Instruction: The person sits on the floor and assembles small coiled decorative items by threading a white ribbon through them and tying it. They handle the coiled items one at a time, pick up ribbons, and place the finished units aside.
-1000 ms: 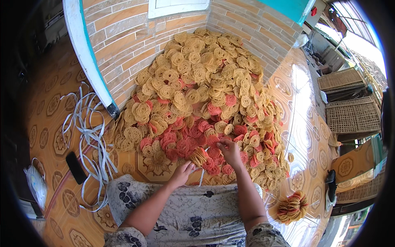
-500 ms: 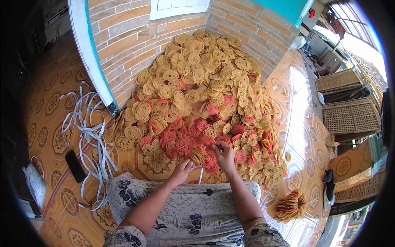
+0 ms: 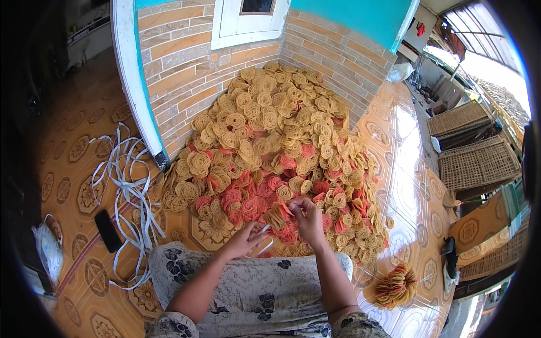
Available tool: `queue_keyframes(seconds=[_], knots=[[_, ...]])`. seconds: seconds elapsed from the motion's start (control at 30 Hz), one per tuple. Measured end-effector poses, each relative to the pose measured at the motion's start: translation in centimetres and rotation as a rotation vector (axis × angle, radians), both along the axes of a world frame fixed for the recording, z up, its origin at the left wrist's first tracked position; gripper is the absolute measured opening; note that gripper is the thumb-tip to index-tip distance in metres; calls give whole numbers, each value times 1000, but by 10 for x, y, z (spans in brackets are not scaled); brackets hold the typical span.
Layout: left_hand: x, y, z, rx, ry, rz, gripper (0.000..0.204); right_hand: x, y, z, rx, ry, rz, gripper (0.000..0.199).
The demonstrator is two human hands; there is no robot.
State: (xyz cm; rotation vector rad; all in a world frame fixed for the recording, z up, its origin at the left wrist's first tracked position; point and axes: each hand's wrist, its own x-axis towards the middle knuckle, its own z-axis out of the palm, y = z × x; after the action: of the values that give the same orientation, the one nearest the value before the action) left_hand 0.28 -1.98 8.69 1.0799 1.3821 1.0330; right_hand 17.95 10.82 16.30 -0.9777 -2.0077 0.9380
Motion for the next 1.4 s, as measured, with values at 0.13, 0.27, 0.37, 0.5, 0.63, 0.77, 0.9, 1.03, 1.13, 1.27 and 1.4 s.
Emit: queue_keyframes(seconds=[0.13, 0.27, 0.37, 0.5, 0.63, 0.77, 0.9, 1.03, 1.13, 1.27, 1.4], knots=[[-89, -45, 39, -7, 387, 28, 28, 38, 17, 38, 216, 91, -245, 8], [-166, -134, 64, 92, 303, 345, 29, 75, 33, 67, 266, -3, -465, 13], [-179, -176, 66, 7, 170, 583, 33, 83, 24, 80, 165, 42, -347, 16], [-150, -173, 56, 90, -5, 702, 27, 71, 4, 86, 176, 64, -244, 14], [-70, -104, 24, 215, -431, 498, 26, 54, 0, 80, 143, -37, -278, 14], [73, -33, -24, -395, -1463, 222, 55, 53, -4, 75, 176, 31, -278, 13], [122, 29, -46, -654, -1647, 814, 55, 68, -6, 75, 276, -29, -197, 7], [126, 12, -47, -435, -1476, 605, 32, 83, -8, 57, 339, -73, -201, 6], [59, 2, -42, 34, -269, 397, 28, 90, -2, 33, 355, -138, -234, 5], [-17, -21, -45, -132, 1305, 40, 43, 95, -4, 8, 313, -117, -282, 5], [-35, -6, -76, -413, 1155, -237, 50, 91, -1, 2, 248, -93, -290, 6]])
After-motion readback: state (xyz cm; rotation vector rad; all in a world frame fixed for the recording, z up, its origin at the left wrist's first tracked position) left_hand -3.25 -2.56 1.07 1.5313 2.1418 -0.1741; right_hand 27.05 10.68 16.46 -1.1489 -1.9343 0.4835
